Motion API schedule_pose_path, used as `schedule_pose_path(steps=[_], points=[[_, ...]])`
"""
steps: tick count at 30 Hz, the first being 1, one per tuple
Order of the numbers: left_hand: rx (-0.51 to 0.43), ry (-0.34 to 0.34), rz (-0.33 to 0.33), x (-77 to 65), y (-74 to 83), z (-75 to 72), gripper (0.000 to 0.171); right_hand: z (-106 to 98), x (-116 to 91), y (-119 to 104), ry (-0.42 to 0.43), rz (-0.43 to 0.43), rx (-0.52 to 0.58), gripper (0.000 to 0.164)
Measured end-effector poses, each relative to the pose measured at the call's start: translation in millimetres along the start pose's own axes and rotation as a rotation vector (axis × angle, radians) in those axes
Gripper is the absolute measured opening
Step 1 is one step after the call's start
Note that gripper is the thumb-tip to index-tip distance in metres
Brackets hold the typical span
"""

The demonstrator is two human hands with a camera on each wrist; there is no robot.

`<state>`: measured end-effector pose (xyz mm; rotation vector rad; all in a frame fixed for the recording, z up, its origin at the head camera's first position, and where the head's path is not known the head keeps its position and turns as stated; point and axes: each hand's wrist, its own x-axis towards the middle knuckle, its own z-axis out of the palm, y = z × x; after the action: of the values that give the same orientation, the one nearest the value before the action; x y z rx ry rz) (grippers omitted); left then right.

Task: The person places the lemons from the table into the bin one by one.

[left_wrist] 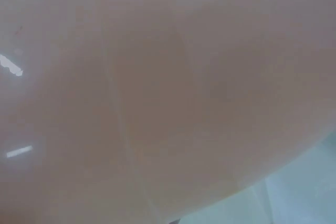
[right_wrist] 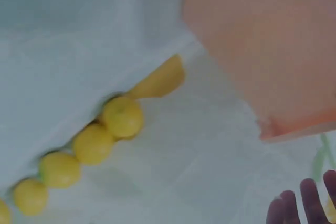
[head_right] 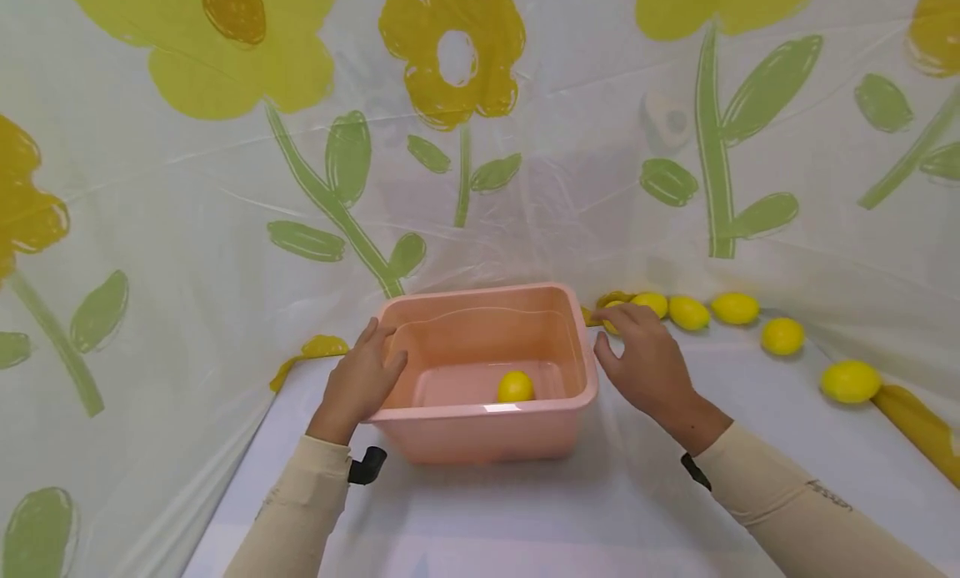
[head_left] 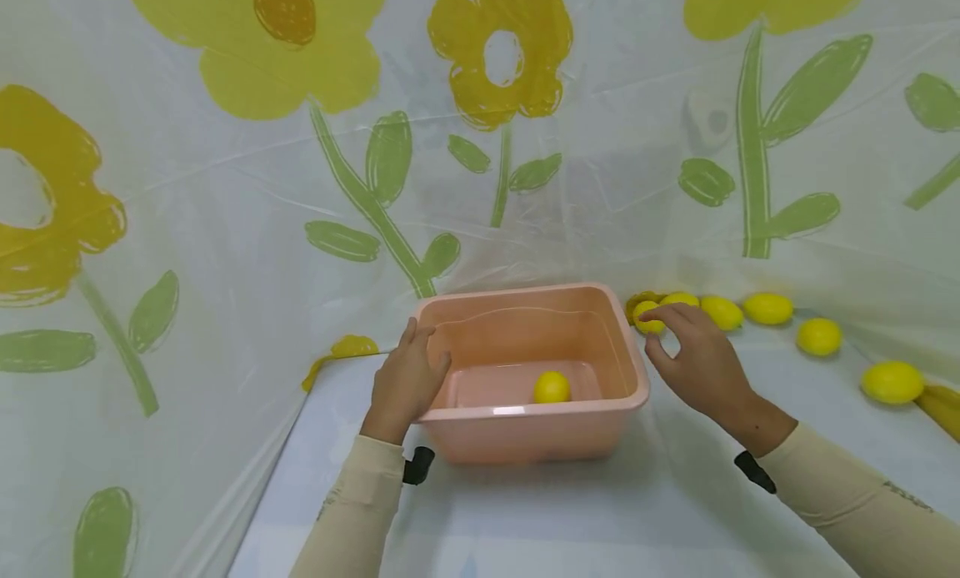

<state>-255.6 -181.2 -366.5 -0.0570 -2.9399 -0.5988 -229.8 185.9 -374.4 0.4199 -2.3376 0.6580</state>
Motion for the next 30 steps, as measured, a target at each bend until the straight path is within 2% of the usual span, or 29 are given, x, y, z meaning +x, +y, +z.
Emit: schedule_pose_path(steps=[4,10,14,18,23,30], points=[[-0.032,-0.006,-0.012,1.9,0.9,-0.3,0.059,-11.5,-15.2,24.5,-0.035,0.069,-0.057,0.025],[-0.105,0.015,0.001,5.8,5.5,-1.0,0.065,-33.6,-43.2,74.1,-0.094,0.177,-0.172,0.034],[-0.105,0.012,-0.019,3.4,3.3,-1.1,0.065,-42.3,-56.2,100.8,-0.185,0.282,-0.242,0.041],[-0.107,0.017,-0.035,0.3,-1.4,-0.9,0.064,-48.8,-62.7,123.2,-0.292,0.386,-0.291,0.048],[-0.109,0.017,-0.036,0.5,-3.6,-0.7,0.062,-57.3,-68.6,147.0,-0.358,0.492,-0.339,0.056],[-0.116,0.013,-0.042,-1.2,-3.4,-0.8,0.059,-65.9,-72.0,168.4,-0.456,0.655,-0.443,0.071]])
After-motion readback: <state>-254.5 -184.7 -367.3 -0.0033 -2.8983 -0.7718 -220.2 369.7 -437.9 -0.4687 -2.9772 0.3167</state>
